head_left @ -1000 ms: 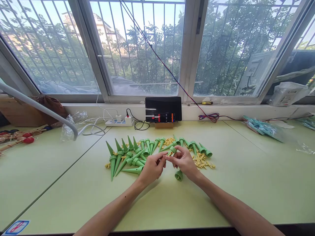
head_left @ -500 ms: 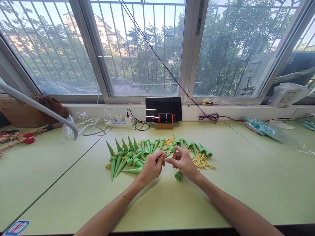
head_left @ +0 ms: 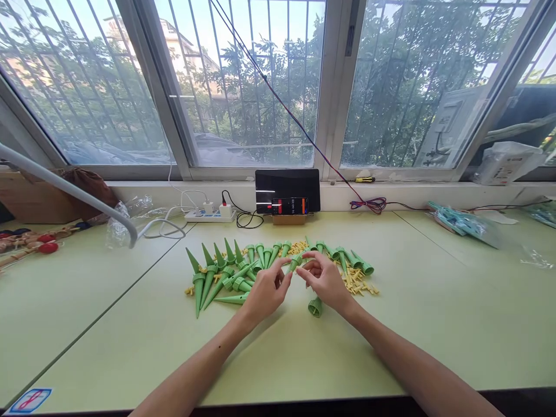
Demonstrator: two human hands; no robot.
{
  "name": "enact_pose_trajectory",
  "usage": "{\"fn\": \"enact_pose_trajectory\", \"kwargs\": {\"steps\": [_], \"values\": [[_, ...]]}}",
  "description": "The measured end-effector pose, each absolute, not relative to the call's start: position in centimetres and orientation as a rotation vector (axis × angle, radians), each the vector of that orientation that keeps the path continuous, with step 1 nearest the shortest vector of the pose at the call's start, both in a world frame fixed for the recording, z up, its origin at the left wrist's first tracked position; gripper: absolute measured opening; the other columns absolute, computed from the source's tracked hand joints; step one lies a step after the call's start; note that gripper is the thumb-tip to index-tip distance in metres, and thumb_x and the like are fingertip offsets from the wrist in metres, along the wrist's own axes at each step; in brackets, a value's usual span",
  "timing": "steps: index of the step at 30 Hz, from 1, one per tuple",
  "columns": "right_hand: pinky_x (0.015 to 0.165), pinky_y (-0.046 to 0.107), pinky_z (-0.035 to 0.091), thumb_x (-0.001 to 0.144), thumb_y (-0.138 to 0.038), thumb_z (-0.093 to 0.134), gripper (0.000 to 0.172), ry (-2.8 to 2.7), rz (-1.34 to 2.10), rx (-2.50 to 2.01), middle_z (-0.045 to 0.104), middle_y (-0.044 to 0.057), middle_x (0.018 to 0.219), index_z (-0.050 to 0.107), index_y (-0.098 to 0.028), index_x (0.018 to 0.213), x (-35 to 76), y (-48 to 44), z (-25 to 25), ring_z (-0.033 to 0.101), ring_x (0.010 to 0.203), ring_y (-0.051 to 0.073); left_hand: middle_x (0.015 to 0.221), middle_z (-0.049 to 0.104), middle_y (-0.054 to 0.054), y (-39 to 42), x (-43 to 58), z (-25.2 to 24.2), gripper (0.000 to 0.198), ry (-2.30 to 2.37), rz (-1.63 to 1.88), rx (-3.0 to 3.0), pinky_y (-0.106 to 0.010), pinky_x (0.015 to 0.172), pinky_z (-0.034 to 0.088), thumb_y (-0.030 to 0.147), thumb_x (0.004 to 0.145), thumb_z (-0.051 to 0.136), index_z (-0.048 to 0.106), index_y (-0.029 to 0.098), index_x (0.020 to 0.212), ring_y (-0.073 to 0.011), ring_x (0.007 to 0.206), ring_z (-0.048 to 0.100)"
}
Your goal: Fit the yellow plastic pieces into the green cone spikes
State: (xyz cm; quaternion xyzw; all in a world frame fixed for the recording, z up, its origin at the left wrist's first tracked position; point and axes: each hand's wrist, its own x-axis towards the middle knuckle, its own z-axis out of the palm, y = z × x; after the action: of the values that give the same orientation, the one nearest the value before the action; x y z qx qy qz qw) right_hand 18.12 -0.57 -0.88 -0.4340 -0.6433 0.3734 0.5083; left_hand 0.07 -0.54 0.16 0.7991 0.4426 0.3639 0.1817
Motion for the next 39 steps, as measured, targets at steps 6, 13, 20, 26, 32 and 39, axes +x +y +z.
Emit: {"fn": "enact_pose_trajectory", "kwargs": {"steps": [6, 13, 20, 26, 32, 39], "values": [[0.058, 0.027, 0.05, 0.093, -0.028, 0.049, 0.017, -1.652, 0.675, -1.122, 0.068, 0.002, 0.077, 0.059, -0.019, 0.105, 18.2, -0.6, -0.9, 0.062, 0.057, 0.015, 0.059, 0.054, 0.006, -0.7, 0.0, -0.3, 0.04, 1.393, 0.899, 2.395, -0.024, 0.056, 0.032, 0.022, 0.089, 0.049, 0.05, 0.019, 0.129, -0.0139, 0.053, 0.051], [0.068, 0.029, 0.052, 0.092, -0.025, 0.051, 0.014, -1.739, 0.559, -1.133, 0.071, 0.005, 0.084, 0.062, -0.019, 0.098, 18.2, -0.5, -1.2, 0.067, 0.074, 0.018, 0.063, 0.061, 0.001, -1.2, 0.2, -0.2, 0.042, 1.518, 0.624, 2.603, -0.027, 0.058, 0.031, 0.021, 0.088, 0.048, 0.051, 0.021, 0.129, -0.0211, 0.06, 0.061], [0.075, 0.03, 0.051, 0.09, -0.023, 0.053, 0.013, -1.791, 0.46, -1.139, 0.072, 0.006, 0.09, 0.064, -0.019, 0.095, 18.3, -0.6, -1.2, 0.067, 0.083, 0.019, 0.068, 0.065, -0.002, -1.6, 0.3, 0.3, 0.024, 1.494, 0.496, 2.723, -0.028, 0.057, 0.03, 0.02, 0.087, 0.045, 0.062, 0.024, 0.104, -0.022, 0.065, 0.064], [0.078, 0.031, 0.05, 0.09, -0.02, 0.053, 0.011, -1.834, 0.419, -1.141, 0.071, 0.006, 0.09, 0.064, -0.018, 0.093, 18.3, -0.4, -1.4, 0.066, 0.083, 0.019, 0.068, 0.065, -0.002, -1.6, 0.4, 0.2, 0.018, 1.459, 0.459, 2.746, -0.028, 0.058, 0.032, 0.021, 0.089, 0.044, 0.062, 0.023, 0.09, -0.0216, 0.067, 0.064], [0.077, 0.03, 0.049, 0.09, -0.018, 0.053, 0.011, -1.855, 0.408, -1.139, 0.07, 0.005, 0.087, 0.064, -0.016, 0.09, 18.3, -0.4, -1.5, 0.065, 0.081, 0.018, 0.075, 0.067, -0.004, -1.5, 0.5, 0.1, 0.019, 1.409, 0.496, 2.692, -0.028, 0.061, 0.036, 0.019, 0.09, 0.043, 0.061, 0.02, 0.086, -0.0209, 0.071, 0.064], [0.077, 0.03, 0.048, 0.09, -0.017, 0.053, 0.011, -1.872, 0.416, -1.146, 0.069, 0.005, 0.087, 0.064, -0.017, 0.09, 18.3, -0.5, -1.4, 0.064, 0.082, 0.018, 0.073, 0.067, -0.002, -1.0, 0.3, 0.2, 0.022, 1.354, 0.823, 2.497, -0.026, 0.064, 0.041, 0.022, 0.091, 0.048, 0.067, 0.02, 0.101, -0.0167, 0.065, 0.06]]}}
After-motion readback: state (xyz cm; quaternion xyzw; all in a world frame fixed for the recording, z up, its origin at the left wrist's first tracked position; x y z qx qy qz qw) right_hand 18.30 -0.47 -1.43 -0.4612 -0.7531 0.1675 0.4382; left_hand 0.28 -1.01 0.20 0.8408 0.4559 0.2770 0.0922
